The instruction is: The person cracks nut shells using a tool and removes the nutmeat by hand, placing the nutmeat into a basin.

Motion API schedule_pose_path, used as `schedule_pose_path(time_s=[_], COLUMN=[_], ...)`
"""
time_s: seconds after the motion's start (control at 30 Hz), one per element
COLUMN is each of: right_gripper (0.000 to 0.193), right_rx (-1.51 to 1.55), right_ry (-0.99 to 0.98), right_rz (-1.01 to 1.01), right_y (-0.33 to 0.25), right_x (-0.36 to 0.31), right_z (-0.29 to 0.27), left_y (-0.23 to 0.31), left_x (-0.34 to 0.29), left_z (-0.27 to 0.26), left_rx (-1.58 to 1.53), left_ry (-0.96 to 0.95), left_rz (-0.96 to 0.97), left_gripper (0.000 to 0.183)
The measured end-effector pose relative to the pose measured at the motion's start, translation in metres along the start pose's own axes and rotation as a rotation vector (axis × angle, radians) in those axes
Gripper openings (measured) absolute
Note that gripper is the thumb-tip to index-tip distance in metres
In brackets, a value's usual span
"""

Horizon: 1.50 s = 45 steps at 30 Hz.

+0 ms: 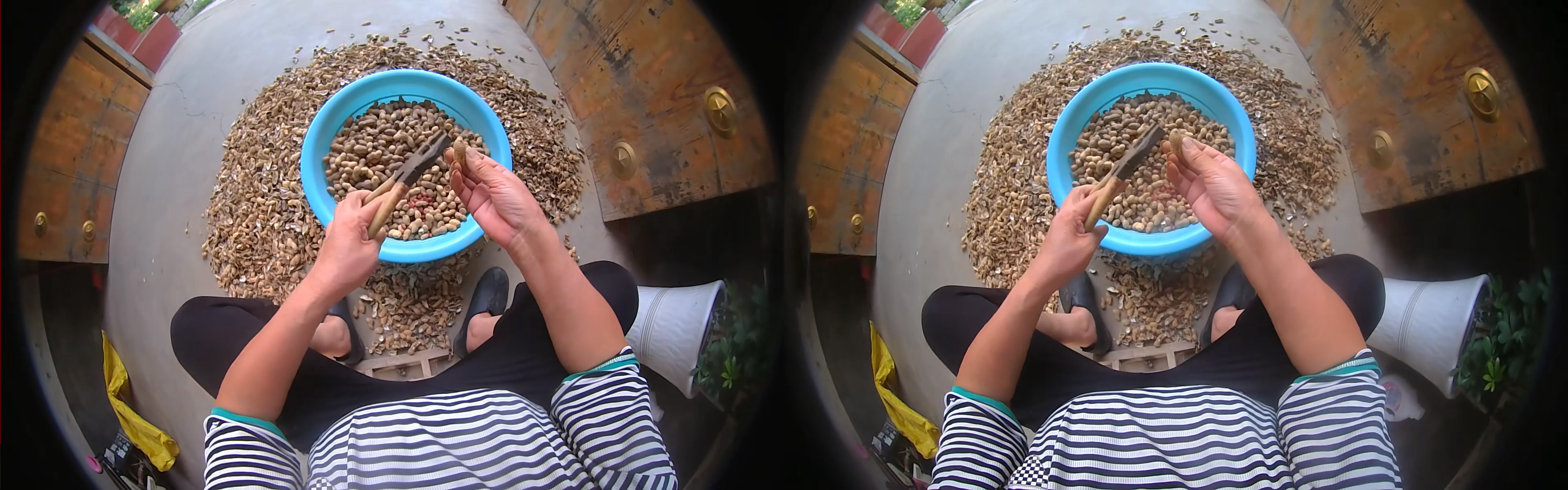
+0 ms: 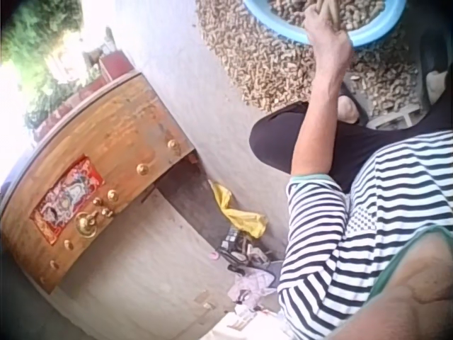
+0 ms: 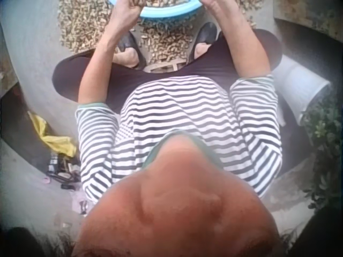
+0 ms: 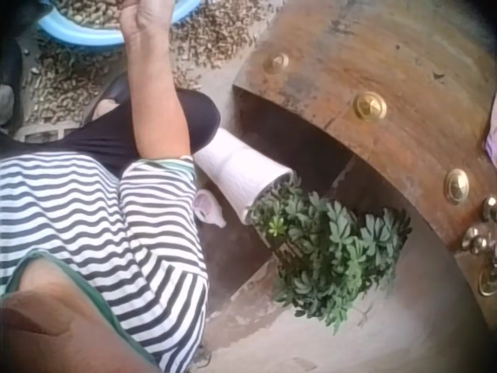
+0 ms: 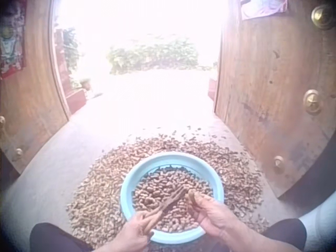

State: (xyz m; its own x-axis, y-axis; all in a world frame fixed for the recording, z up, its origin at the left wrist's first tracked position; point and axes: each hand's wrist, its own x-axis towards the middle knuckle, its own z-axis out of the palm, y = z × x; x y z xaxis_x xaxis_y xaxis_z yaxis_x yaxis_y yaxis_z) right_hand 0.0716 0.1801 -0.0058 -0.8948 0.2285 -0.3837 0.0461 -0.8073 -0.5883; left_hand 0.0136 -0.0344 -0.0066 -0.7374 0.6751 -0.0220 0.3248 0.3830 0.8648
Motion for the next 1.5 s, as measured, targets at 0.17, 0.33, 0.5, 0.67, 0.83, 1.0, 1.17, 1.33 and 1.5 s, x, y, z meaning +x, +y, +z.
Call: schedule_pose_path(time_s=[0.17,0.33,0.5,0.67,0.83,1.0,1.17,1.33,1.5], right_gripper=[0.019,0.018,0.020,0.023,0.027,0.025,0.020,0.021,0.030], right_rx=[-0.033,-0.132,-0.251,-0.317,-0.400,-0.587,-1.146,-1.209,-0.391], right_ry=[-0.046,-0.031,-0.038,0.013,0.011,0.115,0.254,0.333,0.139], right_rz=[-0.007,-0.015,0.020,0.049,0.032,-0.012,-0.250,-0.265,0.171], right_y=[0.003,0.000,-0.002,0.003,0.005,0.013,0.026,0.008,0.026], right_x=[0.004,-0.002,-0.001,-0.002,-0.005,0.006,0.024,0.024,0.013], right_z=[-0.007,-0.006,-0.011,-0.015,-0.010,-0.021,-0.044,-0.035,-0.030], left_y=[0.002,0.005,-0.001,-0.001,-0.010,-0.016,-0.032,-0.055,-0.074], left_x=[-0.001,-0.003,-0.007,-0.009,-0.009,-0.005,0.004,0.005,0.016], left_z=[0.004,0.004,0.004,0.011,0.021,0.020,0.027,0.034,0.041], left_rx=[0.204,0.257,0.360,0.326,0.223,0.126,-0.210,0.233,0.754], left_ry=[0.062,0.041,-0.006,-0.075,-0.088,-0.149,-0.288,-0.235,-0.282], left_rz=[0.109,0.095,0.103,-0.030,-0.072,-0.080,-0.248,-0.367,-0.359], left_gripper=[0.047,0.047,0.052,0.050,0.056,0.055,0.054,0.043,0.032])
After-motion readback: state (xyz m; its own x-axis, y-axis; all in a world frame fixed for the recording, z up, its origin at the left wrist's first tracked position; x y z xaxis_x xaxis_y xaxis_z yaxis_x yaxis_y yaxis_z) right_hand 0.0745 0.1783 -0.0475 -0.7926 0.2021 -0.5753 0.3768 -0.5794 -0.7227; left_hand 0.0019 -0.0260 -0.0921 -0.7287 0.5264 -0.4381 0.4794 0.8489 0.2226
